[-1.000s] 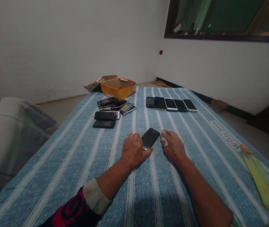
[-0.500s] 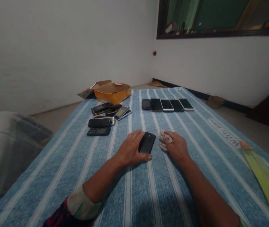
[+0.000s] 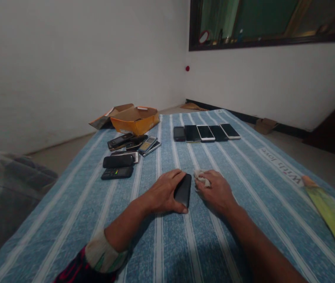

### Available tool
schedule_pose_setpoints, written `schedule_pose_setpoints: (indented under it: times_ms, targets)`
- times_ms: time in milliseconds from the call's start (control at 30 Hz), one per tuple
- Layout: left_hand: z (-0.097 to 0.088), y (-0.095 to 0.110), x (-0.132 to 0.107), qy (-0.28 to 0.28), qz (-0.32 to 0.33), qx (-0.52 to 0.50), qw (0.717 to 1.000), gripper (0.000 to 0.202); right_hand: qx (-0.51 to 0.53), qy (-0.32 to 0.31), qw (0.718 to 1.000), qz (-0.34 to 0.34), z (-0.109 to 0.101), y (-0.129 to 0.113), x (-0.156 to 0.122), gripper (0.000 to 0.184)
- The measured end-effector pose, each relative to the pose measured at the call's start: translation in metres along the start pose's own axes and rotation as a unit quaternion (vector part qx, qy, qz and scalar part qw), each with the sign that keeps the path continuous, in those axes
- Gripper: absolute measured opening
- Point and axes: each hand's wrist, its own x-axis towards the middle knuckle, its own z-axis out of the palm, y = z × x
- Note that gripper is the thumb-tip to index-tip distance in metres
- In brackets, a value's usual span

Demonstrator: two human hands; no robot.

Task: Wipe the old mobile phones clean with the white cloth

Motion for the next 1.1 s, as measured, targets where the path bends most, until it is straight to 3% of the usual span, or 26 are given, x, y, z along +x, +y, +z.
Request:
schedule_pose_setpoints:
  times_ms: [133,267,400,533,800,1100]
  targets:
    - [0.015,0.007,-0.01,0.056,-0.03,0.007,0.998,0.096,0.039,-0.061,0.997,-0.034,-0.003,-0.005,0.0,0.03]
    - [0.023,0.012,-0.015,0.098,-0.043,-0.003,0.994,0.092,0.071,-0.069,0.995,-0.012,0.0,-0.003,0.006,0.024]
    - [0.024,0.015,-0.015,0.108,-0.053,-0.011,0.993,0.089,0.05,-0.086,0.994,0.033,0.007,-0.004,0.02,0.027]
    - [0.023,0.018,-0.016,0.121,-0.054,-0.011,0.991,0.082,-0.01,-0.172,0.984,0.041,0.007,-0.01,0.039,0.031]
    - [0.024,0.02,-0.017,0.107,-0.065,0.004,0.992,0.085,-0.087,-0.319,0.942,0.057,-0.001,-0.011,0.071,0.019]
    - [0.025,0.019,-0.016,0.09,-0.081,0.027,0.992,0.091,-0.059,-0.33,0.939,0.075,-0.002,-0.006,0.081,0.007]
